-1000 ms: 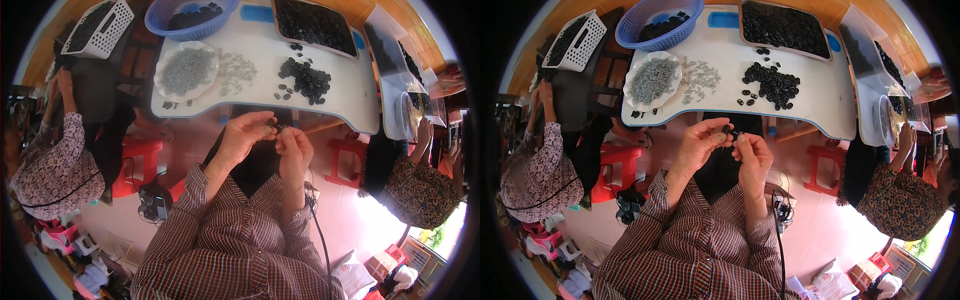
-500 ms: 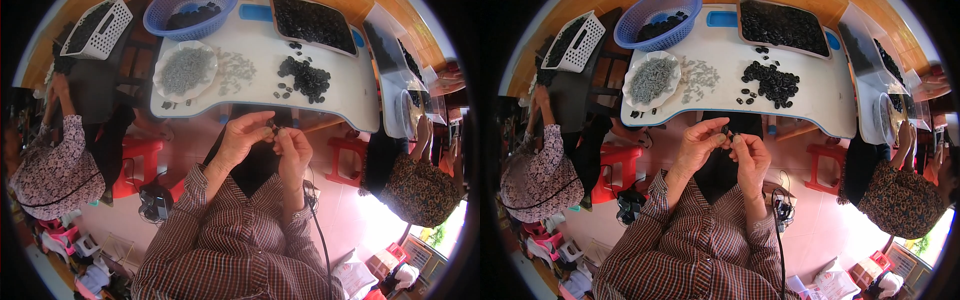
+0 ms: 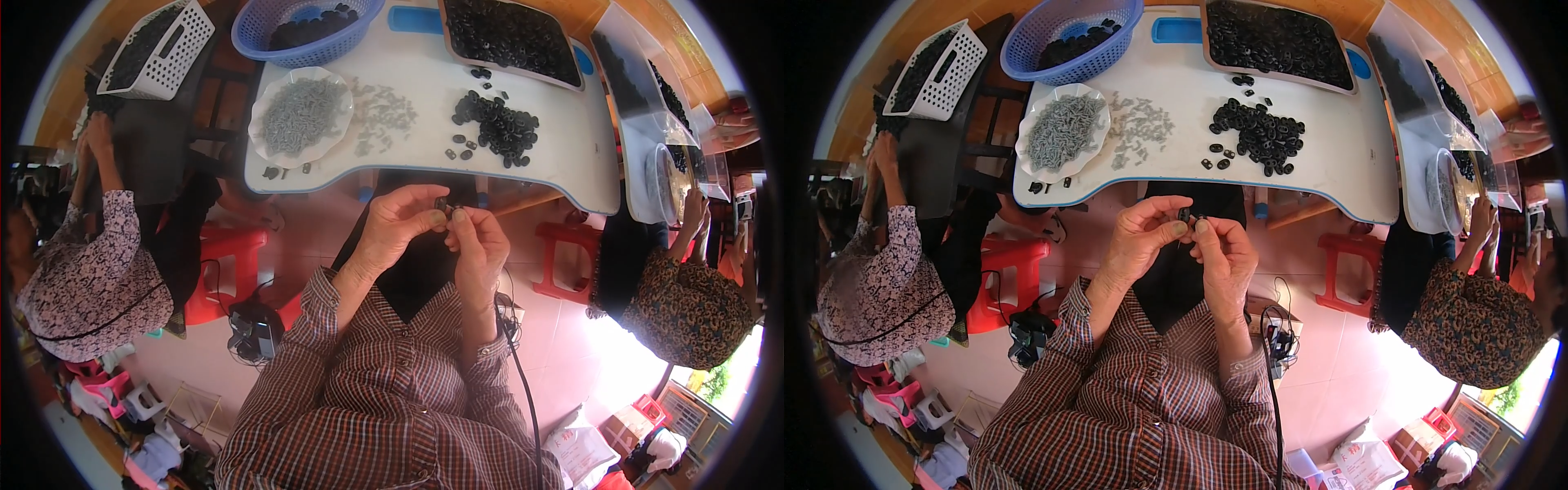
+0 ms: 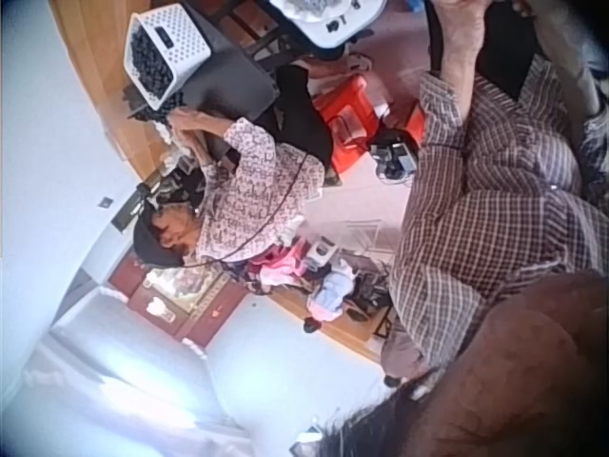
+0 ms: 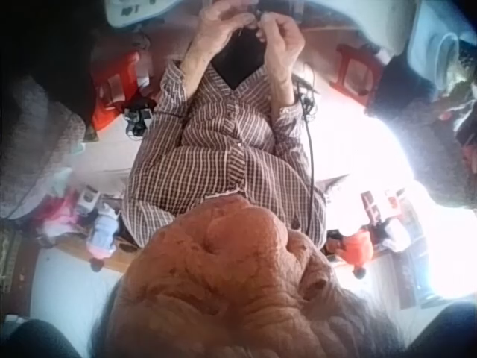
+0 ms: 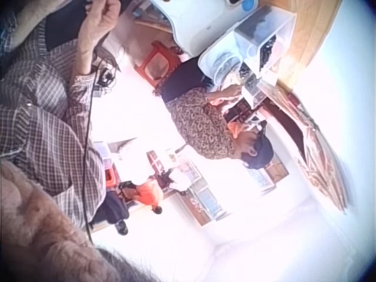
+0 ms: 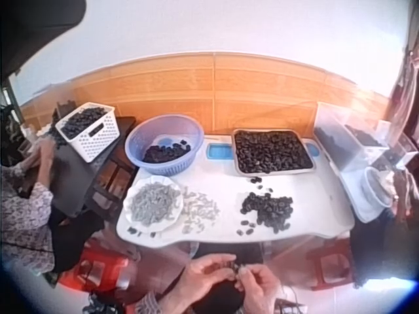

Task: The person assembles plastic components by picking small parts from the table and attaching them together by hand.

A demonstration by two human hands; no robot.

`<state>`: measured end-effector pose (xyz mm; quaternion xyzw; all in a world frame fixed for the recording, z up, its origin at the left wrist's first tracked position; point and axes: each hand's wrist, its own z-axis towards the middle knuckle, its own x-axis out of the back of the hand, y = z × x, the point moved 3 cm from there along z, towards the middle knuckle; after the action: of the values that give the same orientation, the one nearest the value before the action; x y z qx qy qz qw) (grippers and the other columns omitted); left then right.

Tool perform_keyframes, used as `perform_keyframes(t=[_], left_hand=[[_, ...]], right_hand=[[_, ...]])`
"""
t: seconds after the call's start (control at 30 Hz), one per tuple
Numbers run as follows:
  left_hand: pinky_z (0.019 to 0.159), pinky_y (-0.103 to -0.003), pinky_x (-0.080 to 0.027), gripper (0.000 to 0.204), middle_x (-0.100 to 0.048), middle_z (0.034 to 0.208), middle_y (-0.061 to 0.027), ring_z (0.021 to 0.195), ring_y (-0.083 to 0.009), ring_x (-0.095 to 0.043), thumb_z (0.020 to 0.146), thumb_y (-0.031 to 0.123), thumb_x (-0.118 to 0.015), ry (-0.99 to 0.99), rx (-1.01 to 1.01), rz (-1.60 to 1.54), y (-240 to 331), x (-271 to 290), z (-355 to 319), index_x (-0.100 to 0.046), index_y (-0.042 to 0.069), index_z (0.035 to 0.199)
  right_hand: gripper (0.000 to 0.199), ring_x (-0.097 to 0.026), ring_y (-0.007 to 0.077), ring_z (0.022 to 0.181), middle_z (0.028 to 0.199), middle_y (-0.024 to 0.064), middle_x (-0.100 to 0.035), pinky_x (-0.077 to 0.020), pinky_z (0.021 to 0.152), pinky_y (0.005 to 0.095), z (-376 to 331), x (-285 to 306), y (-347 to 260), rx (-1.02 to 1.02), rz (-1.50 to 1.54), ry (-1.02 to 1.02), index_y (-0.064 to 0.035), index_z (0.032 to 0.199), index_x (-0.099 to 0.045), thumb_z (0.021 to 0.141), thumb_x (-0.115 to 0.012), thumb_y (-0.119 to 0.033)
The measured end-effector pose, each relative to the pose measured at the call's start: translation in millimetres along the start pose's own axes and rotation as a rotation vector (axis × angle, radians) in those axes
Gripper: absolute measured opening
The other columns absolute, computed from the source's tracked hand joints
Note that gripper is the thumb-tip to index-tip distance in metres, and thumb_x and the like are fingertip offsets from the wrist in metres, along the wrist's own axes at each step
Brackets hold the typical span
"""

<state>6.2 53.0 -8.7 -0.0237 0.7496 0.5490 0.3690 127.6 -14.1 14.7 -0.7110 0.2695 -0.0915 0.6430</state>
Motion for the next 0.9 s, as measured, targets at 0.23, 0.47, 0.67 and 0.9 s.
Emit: perform_keyframes(t=[0.23,0.47,0.67,0.9], left_hand=[[0.077,-0.022,-0.054,0.031,-0.064,0.092,-0.0031,0.082,-0.0092,-0.061,0.084,-0.004,-0.066,-0.015,-0.031,0.102,2.6,-0.4,-0.6,-0.063,0.0,0.115],[0.073,-0.02,-0.052,0.03,-0.061,0.088,0.0,0.08,-0.0064,-0.059,0.084,-0.003,-0.067,-0.007,-0.097,0.229,2.8,-1.9,-1.7,-0.064,0.001,0.113],[0.07,-0.02,-0.052,0.029,-0.062,0.088,-0.0008,0.078,-0.0064,-0.06,0.083,-0.001,-0.069,-0.003,-0.116,0.332,2.8,-0.3,-1.4,-0.064,0.001,0.112],[0.069,-0.02,-0.052,0.028,-0.064,0.087,-0.0019,0.076,-0.007,-0.061,0.083,-0.001,-0.069,-0.012,-0.14,0.402,5.9,-1.1,-0.4,-0.065,0.0,0.11]], right_hand=[[0.017,-0.054,0.0048,0.063,0.079,0.0044,-0.066,-0.0426,0.058,0.0172,0.1,0.2,0.9,-0.011,-0.034,-0.004,0.001,0.094,-0.062,0.091,-0.064,-0.016],[0.017,-0.052,0.0043,0.061,0.077,0.002,-0.064,-0.0427,0.056,0.0172,0.8,1.2,4.0,-0.027,-0.09,-0.003,0.0014,0.093,-0.063,0.091,-0.063,-0.015],[0.017,-0.051,0.0038,0.06,0.075,0.0006,-0.061,-0.0414,0.055,0.0168,2.2,1.9,4.0,-0.032,-0.128,-0.011,0.0016,0.094,-0.063,0.092,-0.063,-0.016],[0.019,-0.051,0.0035,0.06,0.075,-0.0001,-0.061,-0.0394,0.053,0.0165,4.2,3.5,5.4,-0.064,-0.111,-0.023,0.0009,0.093,-0.063,0.091,-0.064,-0.018]])
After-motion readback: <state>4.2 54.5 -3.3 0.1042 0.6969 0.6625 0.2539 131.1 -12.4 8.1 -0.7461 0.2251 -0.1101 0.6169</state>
